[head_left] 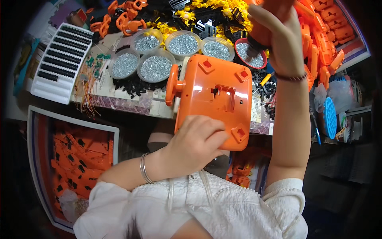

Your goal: The person assembles a plastic toy gun by securing its internal components and body with screws using a powered screwdriver.

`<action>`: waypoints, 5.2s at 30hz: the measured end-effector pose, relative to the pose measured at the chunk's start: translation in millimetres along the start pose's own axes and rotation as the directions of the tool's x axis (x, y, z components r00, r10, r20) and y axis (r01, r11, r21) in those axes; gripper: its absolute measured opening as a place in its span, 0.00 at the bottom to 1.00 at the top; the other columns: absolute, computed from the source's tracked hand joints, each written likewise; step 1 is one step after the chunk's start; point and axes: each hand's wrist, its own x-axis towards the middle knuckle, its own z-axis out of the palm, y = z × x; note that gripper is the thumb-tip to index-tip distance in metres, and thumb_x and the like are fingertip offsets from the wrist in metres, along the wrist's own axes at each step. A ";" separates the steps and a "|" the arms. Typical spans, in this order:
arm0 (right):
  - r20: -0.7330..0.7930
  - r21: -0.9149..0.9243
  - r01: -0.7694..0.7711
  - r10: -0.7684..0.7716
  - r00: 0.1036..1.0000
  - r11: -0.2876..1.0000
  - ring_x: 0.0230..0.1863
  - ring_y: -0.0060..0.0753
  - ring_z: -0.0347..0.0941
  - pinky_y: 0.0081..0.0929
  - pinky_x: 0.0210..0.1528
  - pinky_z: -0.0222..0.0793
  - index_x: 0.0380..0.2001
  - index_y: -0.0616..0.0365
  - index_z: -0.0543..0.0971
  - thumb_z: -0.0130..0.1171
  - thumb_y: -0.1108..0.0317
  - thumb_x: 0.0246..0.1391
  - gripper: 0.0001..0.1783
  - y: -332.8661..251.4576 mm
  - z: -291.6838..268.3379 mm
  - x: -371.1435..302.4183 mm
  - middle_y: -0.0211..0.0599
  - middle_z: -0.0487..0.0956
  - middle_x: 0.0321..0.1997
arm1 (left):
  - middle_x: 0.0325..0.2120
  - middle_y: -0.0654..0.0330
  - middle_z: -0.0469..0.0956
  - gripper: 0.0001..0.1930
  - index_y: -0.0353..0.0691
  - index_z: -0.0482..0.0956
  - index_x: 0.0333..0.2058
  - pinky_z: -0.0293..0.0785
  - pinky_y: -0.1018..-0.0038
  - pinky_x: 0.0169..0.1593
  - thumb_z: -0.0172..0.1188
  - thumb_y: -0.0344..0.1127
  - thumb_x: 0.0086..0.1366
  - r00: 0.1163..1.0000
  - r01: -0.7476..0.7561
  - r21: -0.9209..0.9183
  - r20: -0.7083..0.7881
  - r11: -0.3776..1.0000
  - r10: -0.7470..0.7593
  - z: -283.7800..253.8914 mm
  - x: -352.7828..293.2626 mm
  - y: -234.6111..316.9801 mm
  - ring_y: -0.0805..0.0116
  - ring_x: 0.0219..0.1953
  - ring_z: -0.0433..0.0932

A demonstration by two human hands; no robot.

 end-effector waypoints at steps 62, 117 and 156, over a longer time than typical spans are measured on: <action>-0.390 0.221 0.085 0.008 0.921 0.972 0.22 0.24 0.72 0.22 0.27 0.69 0.47 0.70 0.66 0.57 0.75 0.53 0.19 19.6 -1.6 -36.6 0.35 0.74 0.24 | 0.42 0.46 0.75 0.34 0.28 0.73 0.48 0.72 0.66 0.48 0.71 0.48 0.48 0.848 0.529 -0.082 0.012 0.845 -0.530 -37.3 69.9 -115.1 0.53 0.43 0.76; 0.003 -0.124 -0.028 0.029 1.000 0.992 0.21 0.23 0.70 0.23 0.39 0.66 0.33 0.67 0.69 0.48 0.74 0.53 0.07 28.4 128.6 -2.6 0.34 0.74 0.19 | 0.40 0.45 0.77 0.31 0.30 0.71 0.46 0.72 0.65 0.48 0.70 0.45 0.48 0.828 0.489 -0.446 -0.035 0.750 -0.560 -22.4 50.0 -144.3 0.50 0.45 0.76; 0.247 0.002 0.017 -0.017 0.969 1.000 0.18 0.28 0.67 0.24 0.23 0.68 0.50 0.51 0.64 0.62 0.46 0.51 0.31 -47.2 126.9 -148.3 0.32 0.69 0.24 | 0.37 0.45 0.78 0.33 0.32 0.74 0.41 0.73 0.62 0.46 0.69 0.56 0.46 0.826 0.555 -0.105 -0.051 0.825 -0.562 -25.2 59.9 -124.4 0.50 0.42 0.78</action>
